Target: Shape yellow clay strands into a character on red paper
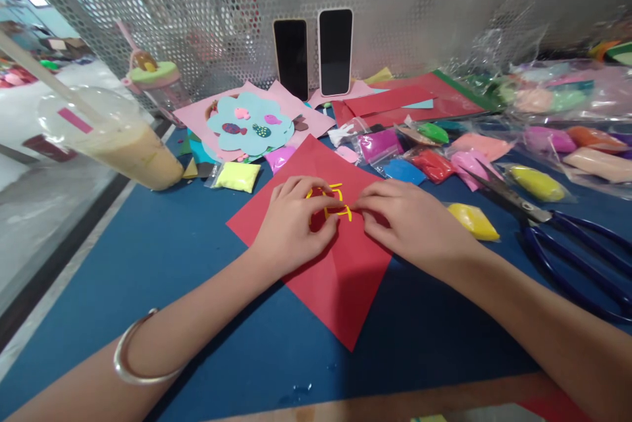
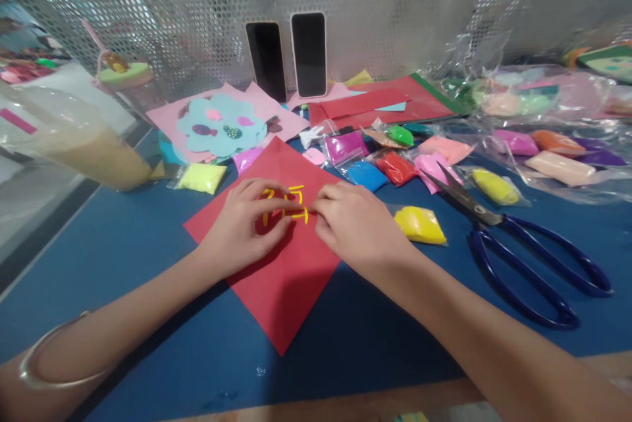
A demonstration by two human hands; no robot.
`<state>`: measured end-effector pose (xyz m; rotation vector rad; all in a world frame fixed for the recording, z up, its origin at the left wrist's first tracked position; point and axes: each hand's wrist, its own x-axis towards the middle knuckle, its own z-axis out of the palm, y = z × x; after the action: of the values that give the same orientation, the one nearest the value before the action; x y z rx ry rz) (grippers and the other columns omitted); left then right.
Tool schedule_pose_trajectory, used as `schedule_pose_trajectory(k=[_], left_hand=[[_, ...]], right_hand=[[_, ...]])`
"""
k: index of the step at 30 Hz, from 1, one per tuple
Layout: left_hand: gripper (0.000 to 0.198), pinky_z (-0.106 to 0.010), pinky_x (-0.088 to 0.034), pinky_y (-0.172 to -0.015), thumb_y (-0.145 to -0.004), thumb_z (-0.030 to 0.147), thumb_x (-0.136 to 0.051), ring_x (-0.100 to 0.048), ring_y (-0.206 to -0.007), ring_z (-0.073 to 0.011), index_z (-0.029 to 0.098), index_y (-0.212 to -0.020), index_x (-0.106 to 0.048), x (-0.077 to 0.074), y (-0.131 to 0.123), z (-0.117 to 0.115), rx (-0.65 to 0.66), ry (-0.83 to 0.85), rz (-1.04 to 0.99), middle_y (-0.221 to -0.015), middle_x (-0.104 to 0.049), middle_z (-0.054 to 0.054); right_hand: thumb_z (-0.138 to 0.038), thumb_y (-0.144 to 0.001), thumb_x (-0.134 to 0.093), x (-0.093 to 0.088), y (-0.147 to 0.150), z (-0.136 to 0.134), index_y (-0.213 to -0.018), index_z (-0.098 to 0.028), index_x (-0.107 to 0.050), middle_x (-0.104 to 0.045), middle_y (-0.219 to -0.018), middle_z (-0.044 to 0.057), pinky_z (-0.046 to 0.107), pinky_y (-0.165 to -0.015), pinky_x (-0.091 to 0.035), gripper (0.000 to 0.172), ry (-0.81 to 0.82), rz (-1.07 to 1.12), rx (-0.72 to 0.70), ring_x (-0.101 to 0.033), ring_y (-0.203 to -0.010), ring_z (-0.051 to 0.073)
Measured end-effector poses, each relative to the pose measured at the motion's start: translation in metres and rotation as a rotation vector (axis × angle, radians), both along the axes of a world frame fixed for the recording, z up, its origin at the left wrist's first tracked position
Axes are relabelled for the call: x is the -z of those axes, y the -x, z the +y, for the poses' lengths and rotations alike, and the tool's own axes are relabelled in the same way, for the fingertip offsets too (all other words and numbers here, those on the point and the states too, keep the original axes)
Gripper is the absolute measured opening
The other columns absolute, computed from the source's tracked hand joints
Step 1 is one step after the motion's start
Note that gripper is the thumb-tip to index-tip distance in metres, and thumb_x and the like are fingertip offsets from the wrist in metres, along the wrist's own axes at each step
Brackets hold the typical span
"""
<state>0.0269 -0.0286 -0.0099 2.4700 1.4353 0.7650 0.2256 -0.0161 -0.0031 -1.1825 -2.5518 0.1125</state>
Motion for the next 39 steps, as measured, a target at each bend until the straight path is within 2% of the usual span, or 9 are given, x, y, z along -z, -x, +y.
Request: schedule_pose_trajectory(k=[20, 29, 39], left_hand=[[0.022, -0.044, -0.039, -0.098, -0.086, 0.024, -0.057, -0.049, -0.117, -0.0248, 0.024, -0.104, -0.070, 0.0013, -0.0027, -0.0003, 0.021, -0.005, 0.039, -0.119, -0.061, -0.006], [0.023, -0.042, -0.039, -0.095, -0.079, 0.012, -0.053, -0.053, -0.108, -0.0243, 0.023, -0.083, -0.072, -0.0051, 0.0052, -0.0056, 0.020, -0.151, 0.071, -0.109, -0.065, -0.004], [0.025, -0.045, -0.039, -0.095, -0.080, 0.013, -0.052, -0.051, -0.110, -0.0268, 0.023, -0.087, -0.073, -0.0041, 0.0045, -0.0045, 0.079, -0.164, 0.148, -0.112, -0.064, -0.005]], right_hand=[[-0.014, -0.084, -0.049, -0.0008, -0.0005, -0.0018, -0.093, -0.017, -0.072, -0.070, -0.093, 0.009, 0.036, -0.078, -0.049, 0.025, -0.010, 0.011, 0.004, -0.065, -0.087, 0.023], [-0.013, -0.084, -0.050, -0.0034, -0.0021, -0.0042, -0.094, -0.018, -0.072, -0.070, -0.094, 0.008, 0.036, -0.077, -0.050, 0.025, -0.028, 0.029, 0.002, -0.065, -0.087, 0.022], [-0.012, -0.083, -0.048, 0.0010, 0.0030, -0.0072, -0.105, -0.015, -0.069, -0.068, -0.100, 0.010, 0.040, -0.084, -0.050, 0.031, 0.046, 0.064, -0.017, -0.062, -0.095, 0.025]])
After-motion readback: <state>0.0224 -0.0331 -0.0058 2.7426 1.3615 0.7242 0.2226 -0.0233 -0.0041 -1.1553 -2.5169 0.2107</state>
